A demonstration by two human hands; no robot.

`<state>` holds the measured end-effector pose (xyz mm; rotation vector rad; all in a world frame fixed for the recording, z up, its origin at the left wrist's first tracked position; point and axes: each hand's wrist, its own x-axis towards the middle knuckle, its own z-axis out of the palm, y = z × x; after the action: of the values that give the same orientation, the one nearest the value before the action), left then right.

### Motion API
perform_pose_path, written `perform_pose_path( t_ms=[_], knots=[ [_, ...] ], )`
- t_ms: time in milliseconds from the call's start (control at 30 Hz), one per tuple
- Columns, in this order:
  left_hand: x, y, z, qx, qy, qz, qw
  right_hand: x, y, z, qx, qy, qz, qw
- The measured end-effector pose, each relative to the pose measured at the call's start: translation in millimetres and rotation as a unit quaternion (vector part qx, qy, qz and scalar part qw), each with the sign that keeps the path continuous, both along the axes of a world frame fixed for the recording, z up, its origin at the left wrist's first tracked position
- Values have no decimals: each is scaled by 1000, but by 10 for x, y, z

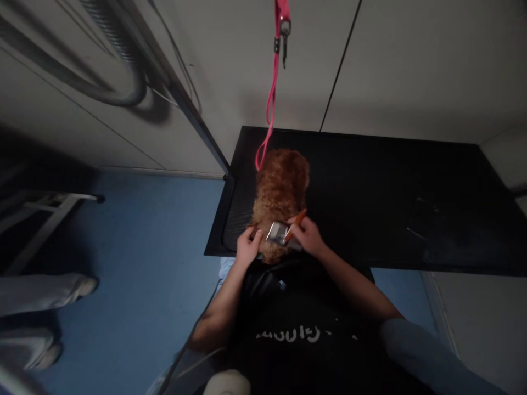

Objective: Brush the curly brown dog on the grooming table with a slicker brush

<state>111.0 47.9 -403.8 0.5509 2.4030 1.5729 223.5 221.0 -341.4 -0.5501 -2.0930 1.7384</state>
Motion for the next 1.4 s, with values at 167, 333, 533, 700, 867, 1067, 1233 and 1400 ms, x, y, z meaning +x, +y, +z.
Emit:
perform_pose_path(
  t_ms=[167,333,533,700,867,1067,1233,1400],
  knots=[
    [18,-7,-16,5,-13,22,1000,86,-9,17,32,33,43,998],
    [6,-91,74,-58,133,72,987,49,6,-54,9,39,-83,996],
    [300,-45,307,-54,225,-1,973,56,58,-219,-46,14,-77,996],
    [343,8,202,-37,194,-4,980,21,74,-280,-47,19,-18,999],
    [348,-120,68,-18,188,29,982,-61,21,-208,-34,21,-91,995],
    [454,-255,-63,-28,189,49,980,-81,-55,-173,-7,12,-87,996],
    [547,-297,-92,-36,228,35,972,-101,-78,-168,3,1,3,1000],
    [661,-295,-65,-28,282,-35,958,-171,-62,-88,10,4,-10,1000]
  ],
)
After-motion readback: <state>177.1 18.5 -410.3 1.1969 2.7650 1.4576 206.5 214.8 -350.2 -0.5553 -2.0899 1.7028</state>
